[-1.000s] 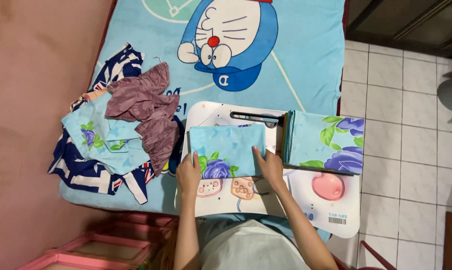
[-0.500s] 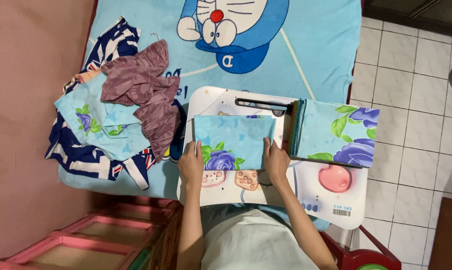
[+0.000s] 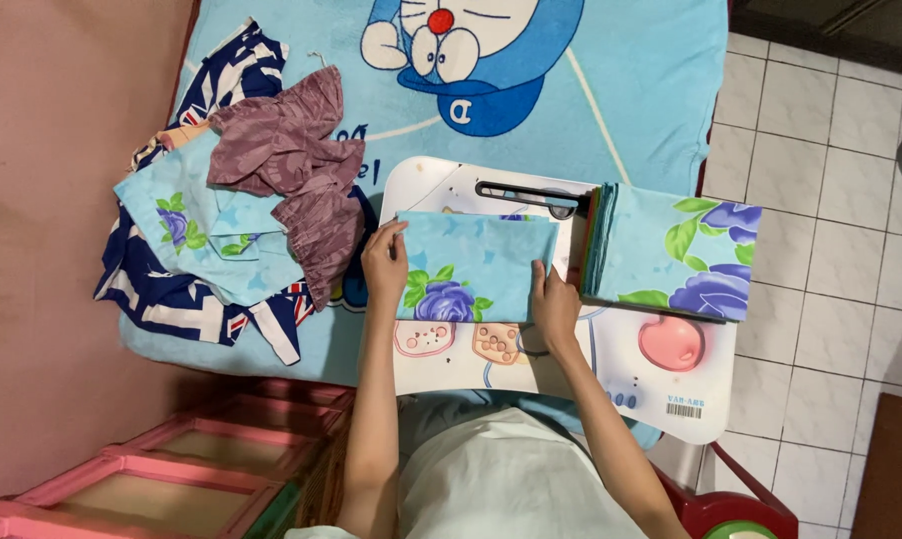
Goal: The person folds a light blue floral-patterned garment on a white folding board. They smooth the fabric, fold the sides inward, fold the bottom up, and then fold the garment in half before placing it on a stack of folded items.
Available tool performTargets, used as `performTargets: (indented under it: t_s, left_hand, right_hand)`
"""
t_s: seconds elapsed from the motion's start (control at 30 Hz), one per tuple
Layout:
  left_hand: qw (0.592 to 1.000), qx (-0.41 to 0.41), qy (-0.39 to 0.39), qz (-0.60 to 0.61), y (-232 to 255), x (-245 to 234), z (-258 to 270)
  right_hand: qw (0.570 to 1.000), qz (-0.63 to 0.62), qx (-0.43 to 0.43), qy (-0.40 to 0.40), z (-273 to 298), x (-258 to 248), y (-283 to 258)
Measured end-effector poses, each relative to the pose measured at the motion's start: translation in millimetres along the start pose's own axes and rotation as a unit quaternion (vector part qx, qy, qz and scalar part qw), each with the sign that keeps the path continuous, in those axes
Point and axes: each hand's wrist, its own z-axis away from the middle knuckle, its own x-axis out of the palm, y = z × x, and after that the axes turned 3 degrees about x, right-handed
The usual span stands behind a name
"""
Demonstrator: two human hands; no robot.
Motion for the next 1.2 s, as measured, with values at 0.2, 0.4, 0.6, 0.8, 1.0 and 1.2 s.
performTargets:
  t_s: [0.2, 0.4, 0.6, 0.8, 1.0, 1.2]
  left_hand:
    - [0.965, 0.097, -0.055, -0.239, 73.3, -6.7, 14.0]
    - [0.926, 0.208, -0.237, -0.209, 81.1, 56.3, 86.2]
    - [0.913, 0.033, -0.299, -0.275, 79.7, 13.3, 32.2]
    - [0.925, 0.105, -0.144, -0.335, 38.1, 31.0, 39.9]
    - [0.931, 0.093, -0.156, -0.318, 43.8, 27.9, 38.9]
    - [0.932, 0.097, -0.145, -0.317, 39.1, 30.9, 38.9]
  right_hand:
    - [1.0, -0.001, -0.007, 0.014, -1.4, 10.1, 9.6]
    - [1.0, 0.018, 0.004, 0.005, 3.8, -2.6, -6.9]
    - [1.0, 0.014, 0.005, 0.01, 5.3, -0.9, -6.3]
    - [0.998, -0.053, 0.008, 0.041, 26.7, -30.3, -35.0]
    - [0.946, -0.253, -0.198, 0.041, 15.6, -25.3, -38.9]
    - [0.974, -0.005, -0.182, 0.132, -0.7, -11.8, -24.5]
